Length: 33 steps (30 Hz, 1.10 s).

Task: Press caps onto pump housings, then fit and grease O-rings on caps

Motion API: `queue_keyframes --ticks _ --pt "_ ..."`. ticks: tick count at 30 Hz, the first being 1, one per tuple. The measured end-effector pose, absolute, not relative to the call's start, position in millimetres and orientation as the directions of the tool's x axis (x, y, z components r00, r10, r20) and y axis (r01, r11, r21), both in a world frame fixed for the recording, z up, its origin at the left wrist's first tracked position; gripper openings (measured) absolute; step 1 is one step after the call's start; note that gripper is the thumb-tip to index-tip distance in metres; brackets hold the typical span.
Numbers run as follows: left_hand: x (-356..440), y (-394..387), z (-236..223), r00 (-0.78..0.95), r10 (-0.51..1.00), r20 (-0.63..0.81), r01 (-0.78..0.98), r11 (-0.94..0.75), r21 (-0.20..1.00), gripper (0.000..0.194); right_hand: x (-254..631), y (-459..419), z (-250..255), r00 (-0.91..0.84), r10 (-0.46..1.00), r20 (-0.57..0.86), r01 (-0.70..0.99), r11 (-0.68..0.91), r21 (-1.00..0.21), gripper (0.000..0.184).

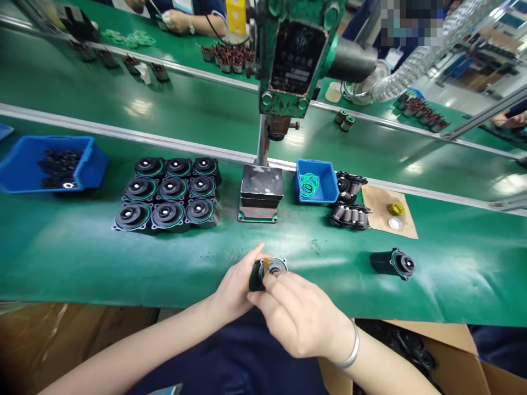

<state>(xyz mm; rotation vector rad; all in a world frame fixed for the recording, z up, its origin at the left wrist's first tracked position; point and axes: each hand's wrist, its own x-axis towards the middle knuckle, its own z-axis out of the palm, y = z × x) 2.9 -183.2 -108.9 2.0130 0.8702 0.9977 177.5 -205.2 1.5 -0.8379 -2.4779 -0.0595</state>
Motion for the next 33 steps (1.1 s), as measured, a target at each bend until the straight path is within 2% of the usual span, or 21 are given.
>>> queue_keyframes --ticks 3,9,12,16,23,26,29,31,33 --pt "3 -183 -109 0.499 0.819 0.284 0.288 -0.466 0.836 0.093 169 -210 6 -0.726 0.481 0.492 0.548 0.836 -0.009 0.017" --pt "3 -182 -108 0.521 0.828 0.209 0.291 -0.402 0.868 0.1 170 -232 7 -0.771 0.495 0.401 0.532 0.847 -0.023 0.003" --pt "1 -178 -102 0.53 0.827 0.189 0.275 -0.378 0.884 0.104 179 -239 11 -0.808 0.483 0.338 0.51 0.86 -0.011 0.008" --pt "-3 -166 -92 0.578 0.804 0.14 0.243 -0.334 0.911 0.099 192 -240 19 -0.85 0.454 0.268 0.473 0.881 0.011 0.014" --pt "-9 -141 -78 0.72 0.691 0.06 0.211 -0.301 0.93 0.1 201 -227 18 -0.872 0.415 0.259 0.456 0.882 0.12 0.01" --pt "-8 -138 -76 0.725 0.687 0.048 0.217 -0.293 0.931 0.099 204 -216 18 -0.879 0.407 0.248 0.453 0.876 0.169 0.009" --pt "-8 -143 -75 0.706 0.707 0.041 0.243 -0.296 0.924 0.102 215 -212 26 -0.881 0.37 0.294 0.437 0.876 0.206 0.013" --pt "-16 -150 -73 0.708 0.705 0.04 0.252 -0.305 0.918 0.103 232 -216 27 -0.864 0.373 0.34 0.449 0.875 0.18 0.019" --pt "-32 -160 -66 0.704 0.707 0.068 0.231 -0.318 0.92 0.102 254 -222 14 -0.8 0.466 0.377 0.518 0.854 0.044 0.023"
